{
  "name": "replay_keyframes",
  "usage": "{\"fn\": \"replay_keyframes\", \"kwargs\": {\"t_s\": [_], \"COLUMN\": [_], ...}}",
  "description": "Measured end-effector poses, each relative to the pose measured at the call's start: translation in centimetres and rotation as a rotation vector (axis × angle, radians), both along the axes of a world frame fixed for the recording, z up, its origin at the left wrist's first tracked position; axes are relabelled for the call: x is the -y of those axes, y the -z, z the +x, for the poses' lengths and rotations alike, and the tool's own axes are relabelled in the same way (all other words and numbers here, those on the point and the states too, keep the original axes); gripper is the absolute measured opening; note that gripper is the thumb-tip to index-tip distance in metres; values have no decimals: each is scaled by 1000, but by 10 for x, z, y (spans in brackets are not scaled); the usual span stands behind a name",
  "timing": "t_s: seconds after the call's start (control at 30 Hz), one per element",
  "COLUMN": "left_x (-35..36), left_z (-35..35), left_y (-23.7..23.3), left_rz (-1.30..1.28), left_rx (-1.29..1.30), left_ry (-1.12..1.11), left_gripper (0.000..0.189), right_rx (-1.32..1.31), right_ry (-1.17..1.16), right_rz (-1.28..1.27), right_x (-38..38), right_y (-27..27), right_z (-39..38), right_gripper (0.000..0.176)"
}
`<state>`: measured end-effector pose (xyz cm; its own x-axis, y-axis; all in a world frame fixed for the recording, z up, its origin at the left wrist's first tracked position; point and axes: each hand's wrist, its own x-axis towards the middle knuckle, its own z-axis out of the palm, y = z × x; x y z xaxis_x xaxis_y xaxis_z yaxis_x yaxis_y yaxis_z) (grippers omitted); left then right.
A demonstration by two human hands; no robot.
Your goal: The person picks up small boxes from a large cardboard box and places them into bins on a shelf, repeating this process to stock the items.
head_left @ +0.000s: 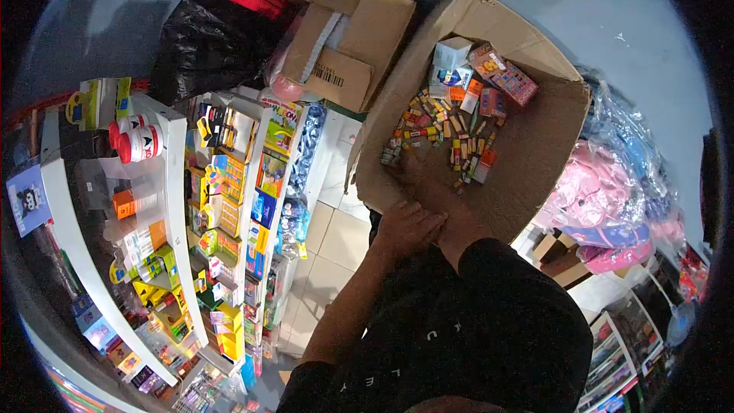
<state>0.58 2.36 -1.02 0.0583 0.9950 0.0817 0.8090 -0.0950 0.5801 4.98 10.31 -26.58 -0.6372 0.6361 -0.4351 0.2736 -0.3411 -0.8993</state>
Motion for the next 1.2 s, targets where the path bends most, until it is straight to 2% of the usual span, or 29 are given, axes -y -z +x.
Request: {"fn": "replay_keyframes", "kwargs": {"t_s": [0.1, 0.2, 0.27, 0.3, 0.37, 0.43, 0.5, 0.57, 0.63, 0.67, 0.73, 0.77, 0.83, 0.87, 0.93, 1.0, 1.03, 1.07, 1.1, 1.2], "left_x": [-1, 8, 5, 3, 2, 0, -2, -9, -11, -9, -8, -7, -9, -12, -13, -10, -13, -17, -19, -17], "left_z": [-3, -3, -5, -5, -4, -5, -5, -7, -9, -11, -12, -13, -14, -15, -15, -14, -14, -16, -16, -18], "left_y": [-2, 3, 1, 0, -1, -4, -9, -14, -12, -7, -4, -3, -6, -12, -12, -4, -6, -10, -12, -11], "left_rz": [123, 9, 86, 126, 86, 3, -130, -96, -59, -38, -41, -63, -113, -139, -156, -136, -161, -186, -212, -210], "left_rx": [-23, 31, 44, 54, 64, 73, 83, 62, 40, 29, 17, 19, 46, 72, 106, 127, 140, 154, 170, 111], "left_ry": [-6, 22, 34, 38, 34, 30, 18, 32, 67, 93, 120, 122, 128, 131, 130, 126, 125, 125, 125, 167], "left_gripper": [26, 26, 27, 28, 27, 26, 25, 23, 22, 23, 23, 23, 23, 23, 25, 31, 30, 29, 28, 29], "right_rx": [-439, -1196, -1436, -1422, -934, -816, -199, 25, 194, 252, 186, 59, 131, 321, 539, 630, 664, 700, 721, 769], "right_ry": [288, 582, 714, 750, 1030, 790, 852, 486, 232, 165, 217, 333, 19, -405, -828, -824, -785, -746, -784, -1012], "right_rz": [-248, -984, -1228, -1221, -1105, -966, -746, -189, 191, 295, 61, -278, -132, 358, 891, 961, 945, 927, 938, 990], "right_x": [-1, -12, -20, -31, -57, -72, -80, -80, -85, -88, -96, -96, -89, -85, -78, -71, -65, -52, -50, -65], "right_y": [22, 111, 117, 99, 17, 1, -33, 19, 9, 3, -45, -71, -68, -48, -42, -41, -16, 31, 35, -27], "right_z": [-12, -11, 0, 10, 18, 32, 28, 53, 58, 63, 48, 31, 14, 8, -4, -12, -13, -15, -14, -21], "right_gripper": [39, 33, 31, 30, 30, 32, 39, 41, 42, 43, 41, 40, 41, 43, 49, 57, 57, 57, 56, 53]}}
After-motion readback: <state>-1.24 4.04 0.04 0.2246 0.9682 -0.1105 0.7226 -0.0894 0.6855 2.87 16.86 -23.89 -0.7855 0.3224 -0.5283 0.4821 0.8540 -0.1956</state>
